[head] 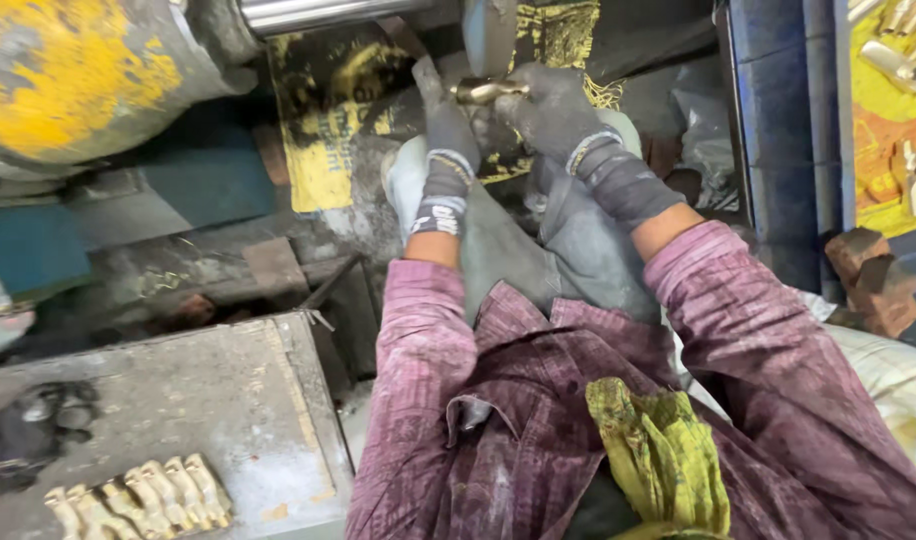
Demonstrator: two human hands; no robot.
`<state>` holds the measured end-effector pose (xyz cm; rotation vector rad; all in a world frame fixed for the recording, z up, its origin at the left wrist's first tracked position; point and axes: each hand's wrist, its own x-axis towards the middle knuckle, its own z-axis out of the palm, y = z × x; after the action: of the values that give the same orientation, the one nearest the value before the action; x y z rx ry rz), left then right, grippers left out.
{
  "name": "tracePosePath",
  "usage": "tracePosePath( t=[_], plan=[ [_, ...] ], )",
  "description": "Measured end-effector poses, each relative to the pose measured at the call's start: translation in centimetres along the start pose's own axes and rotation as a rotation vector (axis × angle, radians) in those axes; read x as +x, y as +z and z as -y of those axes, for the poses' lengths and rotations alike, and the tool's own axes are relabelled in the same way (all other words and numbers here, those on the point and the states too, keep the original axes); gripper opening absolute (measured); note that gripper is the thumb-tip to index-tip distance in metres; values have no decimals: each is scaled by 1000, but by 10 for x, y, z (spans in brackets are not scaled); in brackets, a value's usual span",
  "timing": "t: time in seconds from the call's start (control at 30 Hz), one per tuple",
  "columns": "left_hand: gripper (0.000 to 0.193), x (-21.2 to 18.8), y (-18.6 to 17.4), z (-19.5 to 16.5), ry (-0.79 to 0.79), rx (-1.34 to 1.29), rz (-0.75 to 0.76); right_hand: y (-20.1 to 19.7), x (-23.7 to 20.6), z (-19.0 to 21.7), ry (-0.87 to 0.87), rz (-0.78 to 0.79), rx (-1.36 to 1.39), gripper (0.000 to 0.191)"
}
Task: The person grinds small metal parts against a rotating grinding wheel, holding each piece with gloved hands and rotating it to smooth the surface. Finished parts are placed into a nearby container.
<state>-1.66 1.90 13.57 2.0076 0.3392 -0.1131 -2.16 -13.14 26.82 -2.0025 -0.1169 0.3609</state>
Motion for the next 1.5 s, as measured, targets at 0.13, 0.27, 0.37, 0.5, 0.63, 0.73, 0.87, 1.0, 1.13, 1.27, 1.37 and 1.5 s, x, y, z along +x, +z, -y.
tracePosePath(
  t=[0.13, 0.27, 0.37, 0.5, 0.63, 0.73, 0.87, 1.0, 1.13, 1.27, 1.37, 1.5],
  plan=[
    [29, -27, -49, -19, -167, -918, 138, -4, -25, 13, -228, -85, -321, 28],
    [33, -79, -97, -26, 821, 520, -438, -5, -64, 23, -386, 2, -32, 33],
    [44, -107, -114, -29, 665, 43, -106, -8, -81, 33, -265, 75, 79, 39],
    [35, -125, -115, -30, 270, -919, 107, -11, -94, 44, -304, 84, 62, 43],
    [58, -133, -110, -23, 496, -315, -98, -19, -97, 48, -382, 63, 64, 45],
    [64, -135, -107, -16, 458, -356, -77, -23, -100, 48, -460, 36, 108, 44],
    [59, -134, -103, -12, 624, 6, -220, -26, -103, 49, -415, 12, -15, 47],
    [49, -132, -101, -12, 355, -413, -87, -25, -103, 50, -509, -20, -11, 45],
    [52, -133, -100, -6, 622, 53, -301, -23, -102, 51, -532, -29, -28, 43],
    [53, -134, -102, -6, 577, -42, -258, -22, -102, 49, -479, -9, 21, 43],
    [50, -135, -108, -20, 331, -411, -130, -20, -100, 46, -483, -11, 6, 42],
    [37, -141, -123, -50, 574, -105, -229, -15, -96, 46, -520, -24, 10, 42]
  ],
)
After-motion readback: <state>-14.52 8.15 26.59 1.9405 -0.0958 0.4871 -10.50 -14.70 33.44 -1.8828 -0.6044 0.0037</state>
